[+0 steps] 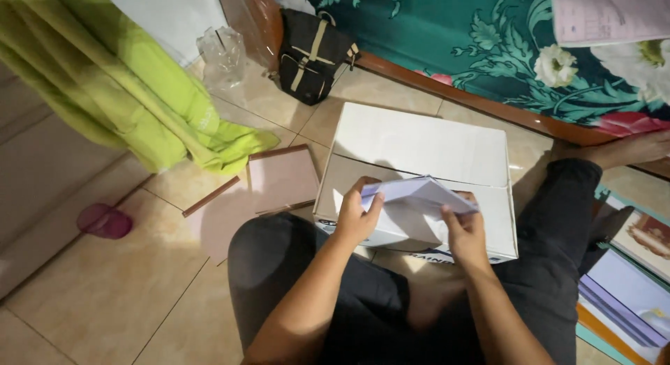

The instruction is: The person is sitting on the floor, folding paper folders and placing them into a white cardboard box.

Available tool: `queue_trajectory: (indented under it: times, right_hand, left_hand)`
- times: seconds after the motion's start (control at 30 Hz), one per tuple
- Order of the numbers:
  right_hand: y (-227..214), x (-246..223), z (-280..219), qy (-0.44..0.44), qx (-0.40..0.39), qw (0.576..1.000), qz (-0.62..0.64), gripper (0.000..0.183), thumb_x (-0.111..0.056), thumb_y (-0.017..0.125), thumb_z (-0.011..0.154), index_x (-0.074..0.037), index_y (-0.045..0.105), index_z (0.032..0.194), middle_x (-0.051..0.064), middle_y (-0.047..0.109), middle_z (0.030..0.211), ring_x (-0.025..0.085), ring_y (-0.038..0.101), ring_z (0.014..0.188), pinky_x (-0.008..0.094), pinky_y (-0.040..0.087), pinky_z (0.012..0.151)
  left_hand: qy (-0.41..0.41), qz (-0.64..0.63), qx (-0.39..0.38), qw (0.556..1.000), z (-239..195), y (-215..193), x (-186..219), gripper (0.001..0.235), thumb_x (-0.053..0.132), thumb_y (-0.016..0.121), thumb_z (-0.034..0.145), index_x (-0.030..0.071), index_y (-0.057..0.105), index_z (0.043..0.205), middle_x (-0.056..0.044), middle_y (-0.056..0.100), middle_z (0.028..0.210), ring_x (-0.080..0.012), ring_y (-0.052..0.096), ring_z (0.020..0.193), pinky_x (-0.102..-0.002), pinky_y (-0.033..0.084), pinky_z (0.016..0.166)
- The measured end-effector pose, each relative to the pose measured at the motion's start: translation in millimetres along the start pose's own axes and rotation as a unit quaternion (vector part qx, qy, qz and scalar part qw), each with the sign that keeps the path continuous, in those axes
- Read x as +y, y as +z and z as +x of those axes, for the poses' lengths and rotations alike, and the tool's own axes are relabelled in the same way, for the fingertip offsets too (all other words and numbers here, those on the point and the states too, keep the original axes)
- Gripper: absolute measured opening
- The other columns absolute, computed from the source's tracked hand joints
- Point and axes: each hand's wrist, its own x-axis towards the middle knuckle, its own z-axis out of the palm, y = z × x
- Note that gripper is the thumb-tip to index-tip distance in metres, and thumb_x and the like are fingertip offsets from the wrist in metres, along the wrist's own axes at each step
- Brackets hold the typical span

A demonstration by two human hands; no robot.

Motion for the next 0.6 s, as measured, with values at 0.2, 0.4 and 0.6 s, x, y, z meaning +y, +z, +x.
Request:
queue_trajectory:
  times: [0.2, 0.4, 0.6]
  right_hand:
    - [-15, 32, -3, 0.080, 0.013, 0.995, -0.061, 0.021, -0.004, 0.068, 0.098, -0.002, 0.057, 0.116, 0.010, 0.062, 0.087, 0.021, 0.060, 0.082, 0.042, 0.050, 0.084]
    - [0, -2, 5, 0.077, -0.009, 0.995, -0.059, 0.040, 0.002, 0.063, 0.097, 0.006, 0.051, 0.135, 0.028, 0.069, 0.109, 0.041, 0.067, 0.112, 0.057, 0.049, 0.099]
    - [-24, 49, 17, 0.127, -0.028, 0.970, -0.205, 0.041, -0.011, 0.069, 0.097, -0.002, 0.060, 0.136, 0.029, 0.071, 0.109, 0.041, 0.071, 0.100, 0.051, 0.054, 0.087]
  left_hand:
    - [-0.051, 0.047, 0.003, 0.998, 4, -2, -4, 0.046, 0.022, 0.075, 0.089, 0.000, 0.056, 0.124, -0.032, 0.068, 0.106, -0.0496, 0.068, 0.105, -0.055, 0.057, 0.085]
    - [-0.122, 0.068, -0.008, 0.990, 7, -4, 1, 0.044, 0.018, 0.066, 0.096, -0.006, 0.055, 0.131, -0.037, 0.069, 0.108, -0.0495, 0.069, 0.103, -0.055, 0.061, 0.081]
    - [-0.264, 0.204, -0.041, 0.942, -1, 7, -59, 0.038, 0.032, 0.069, 0.087, 0.011, 0.064, 0.118, -0.017, 0.073, 0.103, -0.0348, 0.073, 0.102, -0.047, 0.062, 0.082]
